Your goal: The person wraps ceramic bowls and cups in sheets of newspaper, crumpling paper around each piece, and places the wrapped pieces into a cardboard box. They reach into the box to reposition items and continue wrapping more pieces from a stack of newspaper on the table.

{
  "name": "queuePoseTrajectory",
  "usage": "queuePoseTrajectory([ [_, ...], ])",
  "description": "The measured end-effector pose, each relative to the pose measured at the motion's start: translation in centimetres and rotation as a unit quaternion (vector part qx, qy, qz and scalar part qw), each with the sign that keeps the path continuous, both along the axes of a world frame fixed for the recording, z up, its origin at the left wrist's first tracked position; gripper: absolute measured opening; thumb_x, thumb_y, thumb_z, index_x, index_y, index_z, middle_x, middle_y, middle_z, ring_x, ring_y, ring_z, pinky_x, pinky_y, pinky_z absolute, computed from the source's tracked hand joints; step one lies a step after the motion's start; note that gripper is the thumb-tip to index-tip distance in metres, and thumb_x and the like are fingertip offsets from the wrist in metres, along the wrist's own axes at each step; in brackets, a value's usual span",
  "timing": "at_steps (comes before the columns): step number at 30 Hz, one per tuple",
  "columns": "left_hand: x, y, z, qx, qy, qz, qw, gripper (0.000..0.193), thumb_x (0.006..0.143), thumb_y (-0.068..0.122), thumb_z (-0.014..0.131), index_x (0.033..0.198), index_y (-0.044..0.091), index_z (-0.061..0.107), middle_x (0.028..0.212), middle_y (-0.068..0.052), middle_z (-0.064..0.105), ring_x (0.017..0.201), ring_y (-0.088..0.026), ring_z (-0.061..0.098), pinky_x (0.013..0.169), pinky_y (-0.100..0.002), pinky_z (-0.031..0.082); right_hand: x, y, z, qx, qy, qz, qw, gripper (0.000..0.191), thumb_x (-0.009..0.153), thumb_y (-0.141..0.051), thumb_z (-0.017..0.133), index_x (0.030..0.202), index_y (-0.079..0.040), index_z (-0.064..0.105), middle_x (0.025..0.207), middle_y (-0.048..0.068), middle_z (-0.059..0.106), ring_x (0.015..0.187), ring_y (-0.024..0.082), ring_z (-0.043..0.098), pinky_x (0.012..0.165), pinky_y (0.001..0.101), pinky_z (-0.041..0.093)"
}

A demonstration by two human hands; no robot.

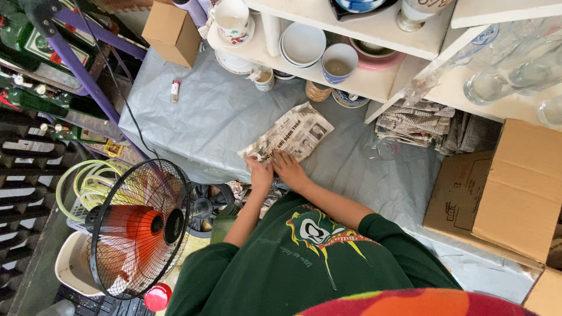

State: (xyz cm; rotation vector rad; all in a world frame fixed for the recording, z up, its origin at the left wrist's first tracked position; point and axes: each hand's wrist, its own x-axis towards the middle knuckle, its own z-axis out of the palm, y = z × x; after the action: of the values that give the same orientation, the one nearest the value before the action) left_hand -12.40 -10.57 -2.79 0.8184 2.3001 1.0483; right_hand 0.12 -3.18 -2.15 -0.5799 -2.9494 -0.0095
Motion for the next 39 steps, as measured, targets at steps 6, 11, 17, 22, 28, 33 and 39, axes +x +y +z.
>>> queuePoseTrajectory([
  [6, -0.9, 1.6, 3.9, 0.117, 0.322, -0.375, 0.861, 0.066, 0.079, 0.021, 0.066, 0.142, 0.009, 0.051, 0.141, -0.024, 0.059, 0.135, -0.041, 0.051, 0.11, -0.048, 0.039, 3.2, 3.3, -0.4, -0.221, 0.198, 0.158, 0.942, 0.038, 0.08, -0.009, 0.064, 0.117, -0.013, 0.072, 0.145, 0.015, 0.061, 0.142, 0.036, 0.049, 0.12, 0.0496, 0.034],
  [11, -4.4, 4.5, 1.7, -0.064, -0.178, -0.41, 0.892, 0.07, 0.095, 0.056, 0.042, 0.149, 0.013, 0.052, 0.149, -0.013, 0.058, 0.138, -0.03, 0.052, 0.114, -0.044, 0.038, 7.3, 5.8, 0.7, -0.55, 0.106, -0.071, 0.826, 0.028, 0.102, -0.026, 0.061, 0.113, -0.003, 0.073, 0.098, 0.013, 0.07, 0.09, 0.019, 0.062, 0.085, 0.0359, 0.049],
  [17, -5.3, 5.3, 0.4, -0.064, -0.464, -0.233, 0.852, 0.088, 0.094, 0.079, 0.026, 0.154, 0.018, 0.046, 0.149, -0.007, 0.056, 0.132, -0.023, 0.055, 0.108, -0.041, 0.043, 7.6, 7.5, 1.1, -0.715, 0.289, -0.238, 0.59, 0.041, 0.102, -0.042, 0.063, 0.115, -0.004, 0.073, 0.105, 0.0, 0.076, 0.094, 0.008, 0.067, 0.086, 0.0283, 0.053],
  [22, -3.2, 5.9, 0.4, 0.034, -0.349, -0.22, 0.91, 0.078, 0.095, 0.071, 0.044, 0.147, 0.012, 0.05, 0.129, -0.012, 0.069, 0.115, -0.029, 0.068, 0.096, -0.041, 0.053, 7.0, 8.5, 1.2, -0.72, 0.332, -0.348, 0.499, 0.044, 0.099, -0.043, 0.065, 0.12, -0.005, 0.069, 0.106, 0.001, 0.074, 0.093, 0.011, 0.068, 0.084, 0.0305, 0.054],
  [28, 0.5, 7.6, 0.4, -0.075, 0.004, -0.144, 0.987, 0.056, 0.108, 0.056, 0.053, 0.119, 0.002, 0.067, 0.098, -0.023, 0.076, 0.089, -0.041, 0.071, 0.081, -0.049, 0.054, 6.1, 8.6, 1.6, -0.42, 0.357, -0.427, 0.717, 0.043, 0.092, -0.028, 0.071, 0.121, 0.002, 0.062, 0.111, 0.016, 0.073, 0.098, 0.024, 0.07, 0.089, 0.0371, 0.055],
  [33, 3.0, 7.8, 0.3, -0.091, 0.05, -0.038, 0.994, 0.059, 0.093, 0.035, 0.058, 0.14, 0.001, 0.045, 0.109, -0.023, 0.071, 0.094, -0.043, 0.068, 0.08, -0.053, 0.053, 4.6, 8.0, 1.7, 0.01, 0.129, -0.176, 0.976, 0.057, 0.092, -0.02, 0.062, 0.147, -0.016, 0.049, 0.16, 0.011, 0.04, 0.15, 0.033, 0.035, 0.125, 0.0473, 0.029],
  [39, 4.0, 7.9, -0.4, -0.094, 0.446, -0.286, 0.843, 0.058, 0.097, 0.022, 0.05, 0.154, 0.017, 0.039, 0.166, -0.003, 0.036, 0.157, -0.022, 0.028, 0.128, -0.05, 0.02, 4.5, 8.6, 2.0, -0.103, 0.018, -0.103, 0.989, 0.071, 0.099, -0.044, 0.051, 0.16, -0.012, 0.034, 0.171, 0.011, 0.023, 0.157, 0.035, 0.015, 0.127, 0.0513, 0.009],
])
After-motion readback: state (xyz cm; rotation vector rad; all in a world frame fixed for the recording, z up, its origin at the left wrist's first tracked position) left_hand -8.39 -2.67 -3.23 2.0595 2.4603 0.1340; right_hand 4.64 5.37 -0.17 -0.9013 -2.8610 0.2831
